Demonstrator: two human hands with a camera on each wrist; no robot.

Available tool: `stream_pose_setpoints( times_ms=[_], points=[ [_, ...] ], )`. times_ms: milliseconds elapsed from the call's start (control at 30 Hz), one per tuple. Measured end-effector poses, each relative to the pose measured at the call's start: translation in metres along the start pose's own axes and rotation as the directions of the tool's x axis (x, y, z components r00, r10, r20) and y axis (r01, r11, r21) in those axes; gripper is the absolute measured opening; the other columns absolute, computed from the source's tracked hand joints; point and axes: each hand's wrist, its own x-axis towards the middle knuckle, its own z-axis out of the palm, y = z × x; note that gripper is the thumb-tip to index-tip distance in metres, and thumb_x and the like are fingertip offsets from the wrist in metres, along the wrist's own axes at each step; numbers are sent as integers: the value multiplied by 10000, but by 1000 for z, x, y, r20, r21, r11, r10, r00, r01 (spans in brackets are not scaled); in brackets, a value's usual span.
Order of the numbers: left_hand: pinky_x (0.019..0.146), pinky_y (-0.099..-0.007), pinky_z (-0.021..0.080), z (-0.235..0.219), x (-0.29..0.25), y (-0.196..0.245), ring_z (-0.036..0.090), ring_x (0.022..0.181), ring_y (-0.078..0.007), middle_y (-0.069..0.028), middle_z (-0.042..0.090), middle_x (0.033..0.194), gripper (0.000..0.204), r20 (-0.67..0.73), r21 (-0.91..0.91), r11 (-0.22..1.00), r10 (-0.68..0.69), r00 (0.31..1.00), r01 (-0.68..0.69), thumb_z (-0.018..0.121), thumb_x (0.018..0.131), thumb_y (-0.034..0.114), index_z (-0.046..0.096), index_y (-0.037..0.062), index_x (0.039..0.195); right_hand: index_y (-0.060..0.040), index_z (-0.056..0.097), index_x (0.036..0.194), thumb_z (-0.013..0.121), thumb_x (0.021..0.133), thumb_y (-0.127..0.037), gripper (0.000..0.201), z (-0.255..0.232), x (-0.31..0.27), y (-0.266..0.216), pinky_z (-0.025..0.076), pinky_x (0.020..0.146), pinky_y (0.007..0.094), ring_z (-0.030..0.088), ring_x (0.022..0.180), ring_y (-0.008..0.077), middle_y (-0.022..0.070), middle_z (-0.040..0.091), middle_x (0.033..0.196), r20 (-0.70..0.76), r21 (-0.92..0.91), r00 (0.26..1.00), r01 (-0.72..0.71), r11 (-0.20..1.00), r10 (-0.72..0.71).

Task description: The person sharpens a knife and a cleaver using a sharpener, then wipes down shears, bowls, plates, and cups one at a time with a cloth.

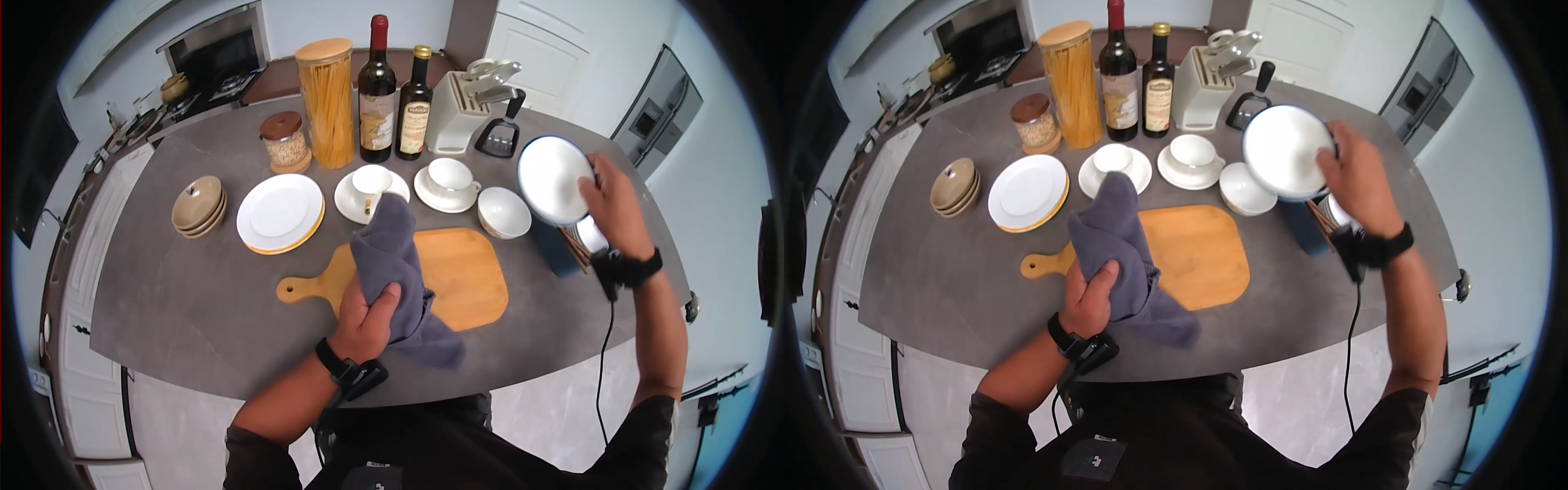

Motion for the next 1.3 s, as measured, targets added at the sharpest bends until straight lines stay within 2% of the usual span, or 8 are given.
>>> stream_pose_setpoints(
  times_ms=[267,333,600,667,767,967,1067,1300],
  points=[
    [1196,-504,357,-5,12,24,505,1397,-396,-221,570,1433,368,390,451,769,288,875,-453,629,947,109,612,-26,1289,42,634,1163,626,939,-66,249,79,-56,-110,479,616,378,612,611,252,170,618,707,239,306,970,-106,946,31],
    [1242,-512,313,0,23,39,466,1445,-402,-234,501,1534,454,591,566,524,281,756,-637,697,898,187,628,-25,1293,39,648,1108,630,895,-84,246,87,-52,-116,527,713,491,677,793,467,283,675,827,327,427,942,-218,878,75],
    [1151,-468,472,-6,25,-6,640,1215,-317,-123,675,1234,530,662,568,481,215,718,-668,839,662,140,676,24,1153,66,664,953,623,890,-135,215,119,-43,-93,509,670,485,668,691,411,241,665,769,530,398,848,-236,887,-12],
    [1053,-470,519,-7,26,-2,661,1154,-336,-130,700,1158,469,643,550,529,224,732,-646,832,709,139,679,26,1138,56,674,938,574,989,-160,244,124,-42,-92,467,547,307,573,555,115,62,626,649,670,490,742,-482,726,40],
    [959,-432,533,-6,21,2,682,1087,-344,-156,712,1125,361,512,556,705,128,850,-441,809,851,178,687,15,1149,-6,654,847,556,1075,-328,407,124,-37,-93,434,525,253,545,544,80,8,597,642,802,422,585,-700,577,123],
    [781,-276,531,-6,19,-8,655,858,-94,-2,707,961,332,-73,102,943,-309,948,316,627,1086,333,696,21,1181,-48,656,878,563,1088,-490,498,152,-64,-91,426,560,225,507,595,56,-29,555,680,723,635,687,-702,324,70],
    [781,-261,535,-4,28,-3,654,850,-81,9,696,950,349,-189,-319,843,-504,843,433,637,1080,366,688,37,1182,-45,674,963,595,1092,-428,411,155,-73,-91,427,609,212,500,667,30,-67,541,741,684,705,730,-660,259,-1],
    [983,-320,542,-8,29,-11,632,1140,-159,-70,614,1248,334,-140,-365,850,-454,880,380,510,1109,273,558,37,1341,-4,676,1157,590,1104,-330,341,178,-96,-91,483,830,258,579,911,62,-6,664,1015,543,839,825,-540,65,-155]
  ],
)
